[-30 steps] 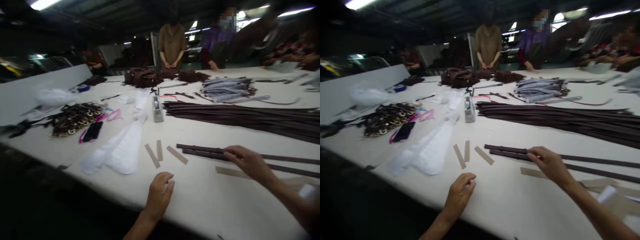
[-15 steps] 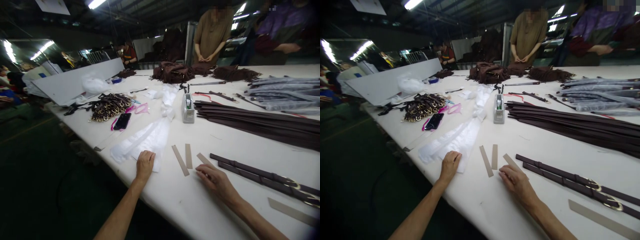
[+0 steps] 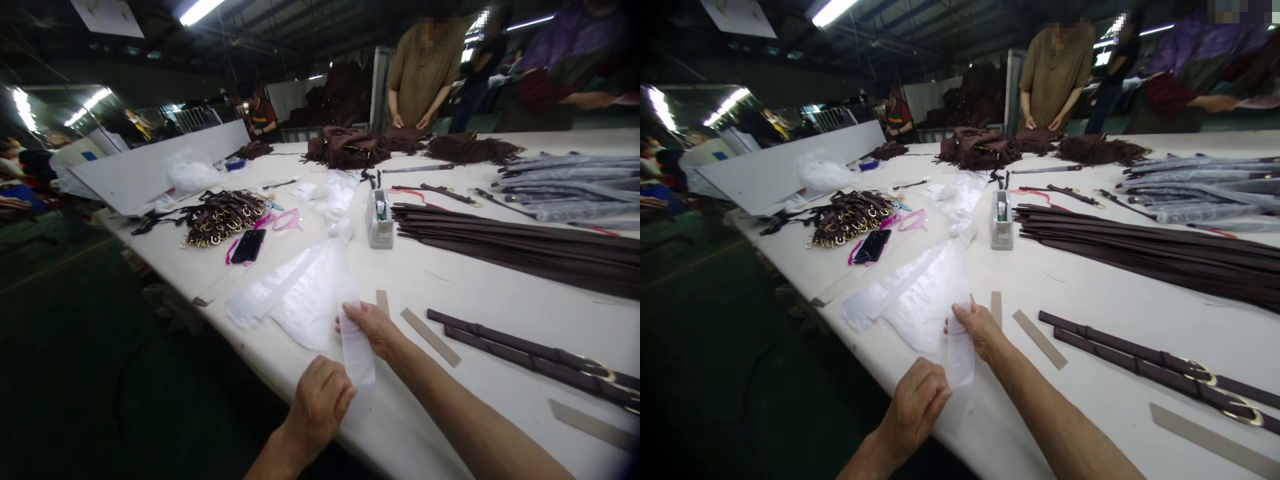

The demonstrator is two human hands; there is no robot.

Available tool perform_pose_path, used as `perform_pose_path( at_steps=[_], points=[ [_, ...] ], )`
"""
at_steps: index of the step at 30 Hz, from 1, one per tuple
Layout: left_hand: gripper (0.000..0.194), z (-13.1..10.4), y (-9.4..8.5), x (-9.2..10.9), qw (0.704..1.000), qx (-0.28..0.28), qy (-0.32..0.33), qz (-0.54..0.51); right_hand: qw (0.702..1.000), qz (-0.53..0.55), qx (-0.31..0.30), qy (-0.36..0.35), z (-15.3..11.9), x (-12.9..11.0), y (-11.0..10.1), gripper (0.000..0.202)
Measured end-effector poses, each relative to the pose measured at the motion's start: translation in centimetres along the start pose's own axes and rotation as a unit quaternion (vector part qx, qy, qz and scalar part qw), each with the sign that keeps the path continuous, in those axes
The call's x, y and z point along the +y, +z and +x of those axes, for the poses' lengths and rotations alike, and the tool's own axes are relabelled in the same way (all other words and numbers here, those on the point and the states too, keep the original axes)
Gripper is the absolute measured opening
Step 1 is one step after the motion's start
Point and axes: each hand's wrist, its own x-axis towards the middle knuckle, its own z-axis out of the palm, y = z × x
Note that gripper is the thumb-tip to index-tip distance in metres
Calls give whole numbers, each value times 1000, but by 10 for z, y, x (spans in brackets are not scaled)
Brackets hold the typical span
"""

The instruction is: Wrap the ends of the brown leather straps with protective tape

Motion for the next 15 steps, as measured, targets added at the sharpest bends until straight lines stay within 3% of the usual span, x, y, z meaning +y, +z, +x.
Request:
perform_pose_path(
  at_steps=[2, 5, 8, 10, 13, 15],
  points=[
    [12, -6, 0, 1, 998, 18, -53, -3, 1000, 8, 0, 11, -9, 7, 1, 31],
    [12, -1, -2, -5, 990, 72, -124, 18, 999, -8, -50, 6, -37, 24, -1, 37],
    [13, 23, -2, -8, 991, 68, -118, -6, 991, -87, -88, -47, -74, 37, -2, 32],
    [20, 46, 0, -6, 997, -26, -56, -47, 966, -200, -142, -79, -99, 38, -7, 28],
    [29, 71, -7, -3, 958, -266, 53, -95, 866, -422, -245, -109, -138, 23, -33, 17],
    [36, 70, -27, -5, 920, -379, 47, -88, 813, -527, -194, -154, -159, 8, -69, 11]
  ],
)
